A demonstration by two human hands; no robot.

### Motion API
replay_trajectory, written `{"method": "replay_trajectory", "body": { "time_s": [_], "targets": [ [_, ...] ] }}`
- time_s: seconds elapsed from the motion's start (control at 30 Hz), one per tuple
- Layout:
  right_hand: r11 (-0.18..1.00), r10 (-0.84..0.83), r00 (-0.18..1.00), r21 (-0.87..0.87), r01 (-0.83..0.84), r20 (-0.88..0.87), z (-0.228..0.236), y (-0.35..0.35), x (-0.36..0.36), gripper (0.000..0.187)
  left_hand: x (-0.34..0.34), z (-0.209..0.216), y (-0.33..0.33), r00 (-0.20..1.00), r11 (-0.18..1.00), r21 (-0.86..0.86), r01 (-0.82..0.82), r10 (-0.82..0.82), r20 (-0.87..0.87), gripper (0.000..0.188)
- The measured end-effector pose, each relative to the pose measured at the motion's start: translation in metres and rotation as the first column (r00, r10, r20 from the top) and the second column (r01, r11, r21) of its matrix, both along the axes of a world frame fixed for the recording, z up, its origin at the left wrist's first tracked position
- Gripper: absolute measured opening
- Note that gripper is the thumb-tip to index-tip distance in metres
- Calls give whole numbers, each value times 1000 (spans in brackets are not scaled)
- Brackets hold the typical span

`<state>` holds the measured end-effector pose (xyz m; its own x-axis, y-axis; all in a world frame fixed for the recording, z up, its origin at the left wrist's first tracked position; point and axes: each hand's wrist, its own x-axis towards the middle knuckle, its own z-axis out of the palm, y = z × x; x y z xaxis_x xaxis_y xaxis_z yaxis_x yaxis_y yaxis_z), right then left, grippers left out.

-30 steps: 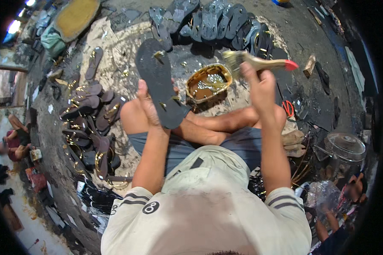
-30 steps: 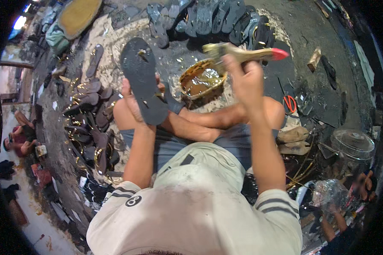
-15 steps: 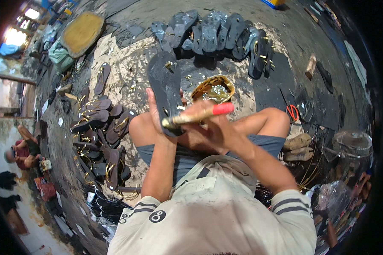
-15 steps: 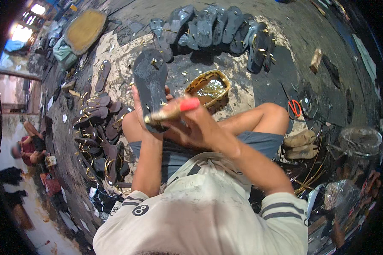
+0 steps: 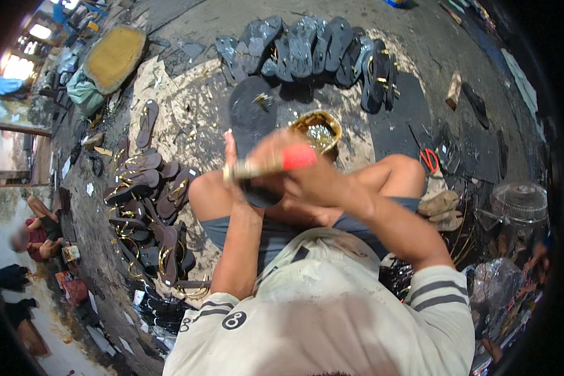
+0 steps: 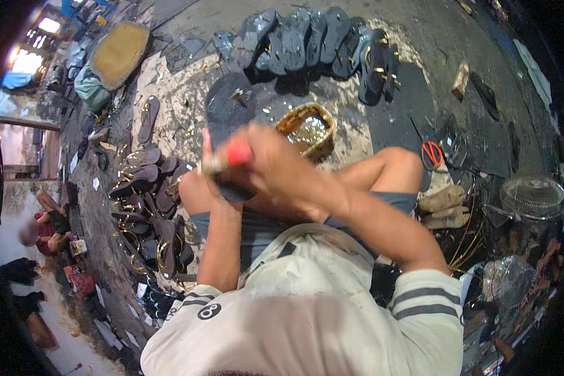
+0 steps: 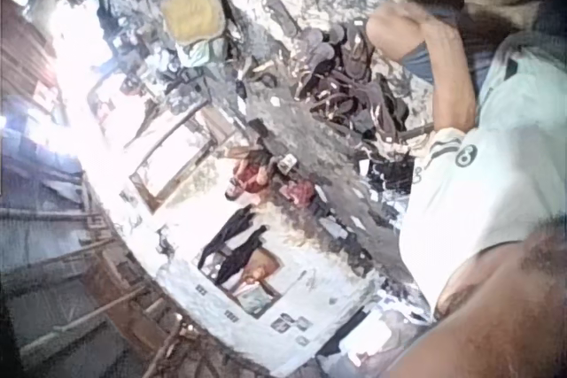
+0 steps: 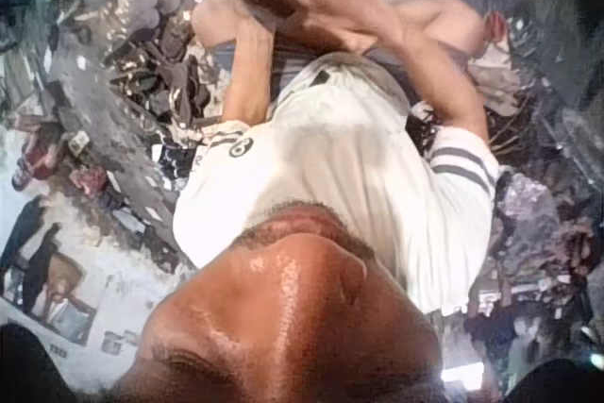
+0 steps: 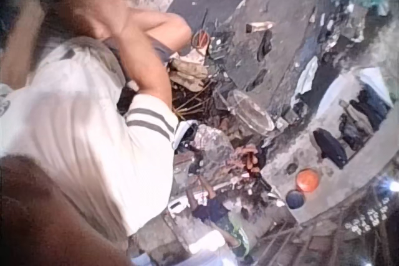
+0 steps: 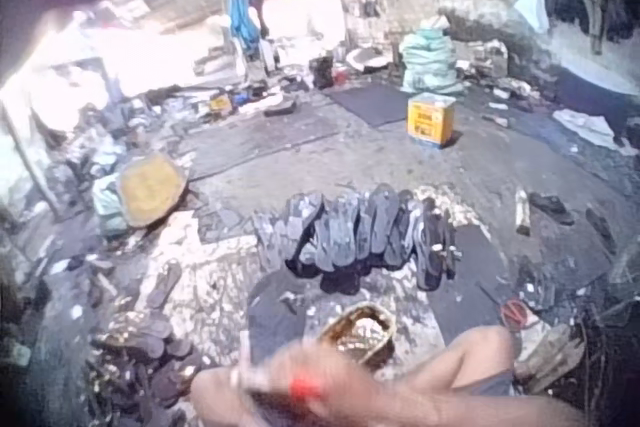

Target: The person sits on the floor and repeatedly applies a brownish liquid to the soles of black sandals using a brush. They pick up sandals from a pile, brush the sole, and place them back down, continuing the process for multiple units.

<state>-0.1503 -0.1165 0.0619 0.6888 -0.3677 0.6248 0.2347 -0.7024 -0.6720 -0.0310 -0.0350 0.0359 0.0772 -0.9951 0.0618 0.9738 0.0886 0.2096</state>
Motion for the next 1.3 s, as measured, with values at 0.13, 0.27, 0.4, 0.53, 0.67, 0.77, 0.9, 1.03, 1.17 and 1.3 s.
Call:
{"method": "replay_trajectory", "body": {
  "time_s": [0.13,0.27,0.4,0.53,0.67,0.77,0.9,1.03,1.17,1.3],
  "targets": [
    [997,35,999,62,-35,-2,18,-16,-3,30,10,-6,7,999,972,233,18,-9,-40,58],
    [981,-187,982,62,185,22,-11,-8,-14,27,0,11,-3,982,943,286,-168,134,135,58],
    [957,-156,988,246,153,-8,-40,34,-42,28,27,-29,-13,988,970,232,-76,42,148,62],
    [780,-78,983,604,164,-165,-28,39,-84,26,-4,-50,-42,982,964,264,11,-60,178,61],
    [545,-443,895,778,313,-50,6,27,-133,31,-61,-51,-127,927,950,311,38,-149,344,66],
    [593,-605,796,645,482,-38,27,10,-145,33,-68,-27,-224,907,862,497,-102,-124,402,83],
    [629,-604,797,610,482,-7,25,-7,-153,36,-25,-25,-233,624,893,351,-281,-108,774,78],
    [502,-684,714,615,608,-148,-34,-27,-167,25,73,-8,-155,357,925,157,-347,-25,934,34],
    [410,-672,719,721,559,-175,-52,-27,-160,18,214,-12,-29,41,709,-47,-704,107,993,41],
    [481,-570,806,732,484,-159,-69,-45,-159,24,354,-63,136,-26,416,112,-902,-312,950,44]
  ]
}}
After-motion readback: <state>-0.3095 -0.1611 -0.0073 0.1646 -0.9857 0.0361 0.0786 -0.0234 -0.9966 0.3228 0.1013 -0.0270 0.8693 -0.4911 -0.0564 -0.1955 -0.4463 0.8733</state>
